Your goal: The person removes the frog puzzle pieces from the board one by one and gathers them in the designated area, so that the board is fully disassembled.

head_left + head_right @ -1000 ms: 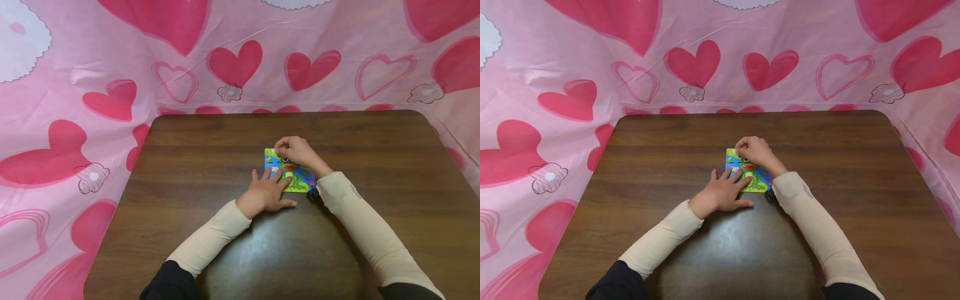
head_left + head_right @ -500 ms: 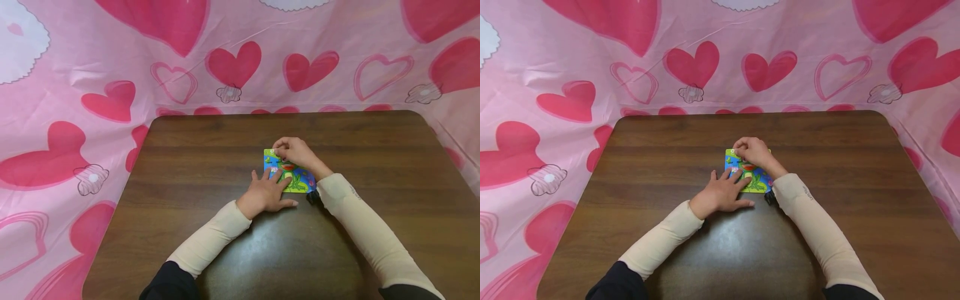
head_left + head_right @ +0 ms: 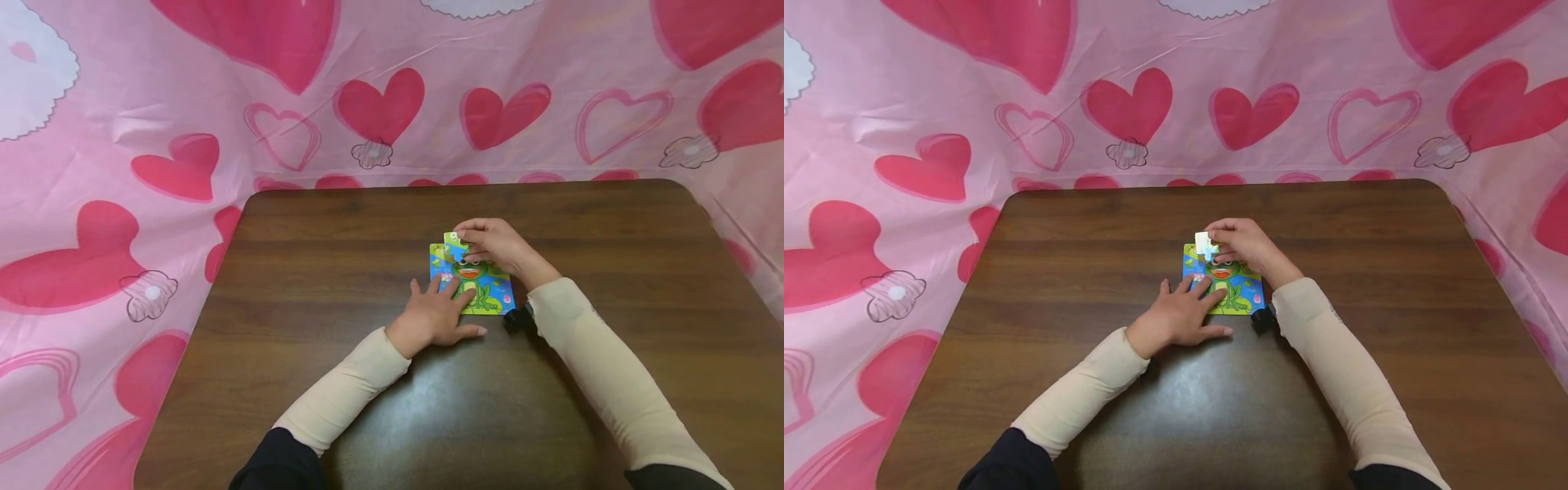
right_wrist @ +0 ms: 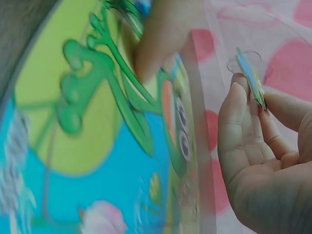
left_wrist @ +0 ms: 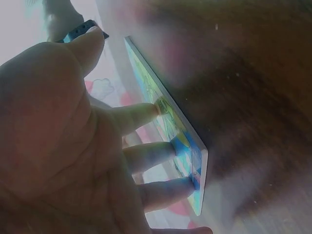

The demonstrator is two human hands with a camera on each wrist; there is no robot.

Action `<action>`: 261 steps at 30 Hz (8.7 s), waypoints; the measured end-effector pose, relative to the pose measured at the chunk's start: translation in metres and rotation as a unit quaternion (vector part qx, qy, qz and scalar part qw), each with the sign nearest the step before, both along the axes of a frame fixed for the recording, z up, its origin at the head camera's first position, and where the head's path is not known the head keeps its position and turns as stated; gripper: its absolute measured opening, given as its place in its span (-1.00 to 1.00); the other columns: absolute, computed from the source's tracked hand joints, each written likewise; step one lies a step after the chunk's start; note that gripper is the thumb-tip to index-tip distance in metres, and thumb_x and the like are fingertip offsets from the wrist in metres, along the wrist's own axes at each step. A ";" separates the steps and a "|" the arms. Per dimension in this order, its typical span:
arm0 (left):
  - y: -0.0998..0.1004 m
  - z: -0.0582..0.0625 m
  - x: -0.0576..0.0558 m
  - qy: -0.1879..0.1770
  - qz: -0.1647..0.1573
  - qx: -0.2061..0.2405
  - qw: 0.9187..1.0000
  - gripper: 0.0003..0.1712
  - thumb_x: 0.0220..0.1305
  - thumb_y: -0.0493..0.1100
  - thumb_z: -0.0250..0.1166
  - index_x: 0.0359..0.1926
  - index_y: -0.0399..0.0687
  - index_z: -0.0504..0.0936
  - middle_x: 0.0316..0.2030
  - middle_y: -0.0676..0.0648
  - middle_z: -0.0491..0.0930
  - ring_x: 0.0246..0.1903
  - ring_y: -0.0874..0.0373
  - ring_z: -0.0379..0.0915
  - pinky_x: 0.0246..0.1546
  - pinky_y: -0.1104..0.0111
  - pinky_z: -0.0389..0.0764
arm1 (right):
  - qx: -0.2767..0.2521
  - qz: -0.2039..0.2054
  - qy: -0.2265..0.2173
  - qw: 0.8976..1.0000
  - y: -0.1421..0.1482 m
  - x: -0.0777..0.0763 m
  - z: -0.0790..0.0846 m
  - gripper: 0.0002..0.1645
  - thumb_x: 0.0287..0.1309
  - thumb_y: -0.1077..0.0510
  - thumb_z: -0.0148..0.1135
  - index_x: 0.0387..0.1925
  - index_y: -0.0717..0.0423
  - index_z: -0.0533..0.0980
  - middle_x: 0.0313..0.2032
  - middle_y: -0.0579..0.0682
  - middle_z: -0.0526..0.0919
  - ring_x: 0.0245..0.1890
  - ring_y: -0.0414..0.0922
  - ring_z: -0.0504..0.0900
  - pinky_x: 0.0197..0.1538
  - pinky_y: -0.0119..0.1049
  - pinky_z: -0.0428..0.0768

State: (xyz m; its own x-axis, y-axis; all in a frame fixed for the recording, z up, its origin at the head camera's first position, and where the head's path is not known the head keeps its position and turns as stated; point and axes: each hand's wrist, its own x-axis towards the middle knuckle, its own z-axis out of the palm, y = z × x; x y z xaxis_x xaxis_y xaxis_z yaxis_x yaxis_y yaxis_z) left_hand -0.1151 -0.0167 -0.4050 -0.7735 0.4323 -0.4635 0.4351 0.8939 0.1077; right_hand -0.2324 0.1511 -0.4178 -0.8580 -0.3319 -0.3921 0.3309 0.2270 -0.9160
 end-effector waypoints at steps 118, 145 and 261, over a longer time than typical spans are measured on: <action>0.005 -0.003 -0.005 0.051 -0.023 -0.004 0.998 -0.15 0.34 0.57 -0.05 0.55 0.45 0.20 0.56 0.01 0.14 0.53 -0.13 0.09 0.44 -0.18 0.20 | 0.231 -0.063 0.116 0.964 0.125 0.016 -0.001 -0.39 0.52 -0.12 0.00 0.25 0.29 0.51 -0.16 -0.12 0.75 -0.31 -0.38 0.68 -0.22 -0.47 0.69; 0.005 0.000 -0.005 0.057 -0.024 0.005 0.998 -0.15 0.33 0.57 -0.02 0.53 0.44 0.23 0.55 0.02 0.16 0.52 -0.13 0.13 0.43 -0.20 0.19 | 0.232 0.015 0.139 0.963 0.013 -0.003 0.005 -0.54 0.50 -0.08 0.07 0.18 0.08 0.62 0.05 0.18 0.72 -0.16 0.01 0.72 -0.17 -0.23 0.70; 0.006 0.001 -0.009 0.069 -0.034 -0.018 0.997 -0.16 0.33 0.58 -0.06 0.53 0.45 0.23 0.50 0.00 0.26 0.44 -0.14 0.26 0.44 -0.19 0.18 | 0.293 0.103 0.240 0.920 0.014 0.010 -0.007 -0.71 0.44 0.10 0.18 0.09 0.01 0.66 -0.19 0.11 0.72 -0.24 0.01 0.61 -0.16 -0.12 0.54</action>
State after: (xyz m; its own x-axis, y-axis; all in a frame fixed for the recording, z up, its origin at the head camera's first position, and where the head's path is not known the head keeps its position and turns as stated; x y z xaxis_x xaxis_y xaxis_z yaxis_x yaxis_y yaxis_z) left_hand -0.1238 -0.0103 -0.4042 -0.8008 0.4703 -0.3708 0.5029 0.8643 0.0102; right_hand -0.2227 0.1653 -0.4251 -0.9217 -0.3592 -0.1467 -0.1856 0.7402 -0.6463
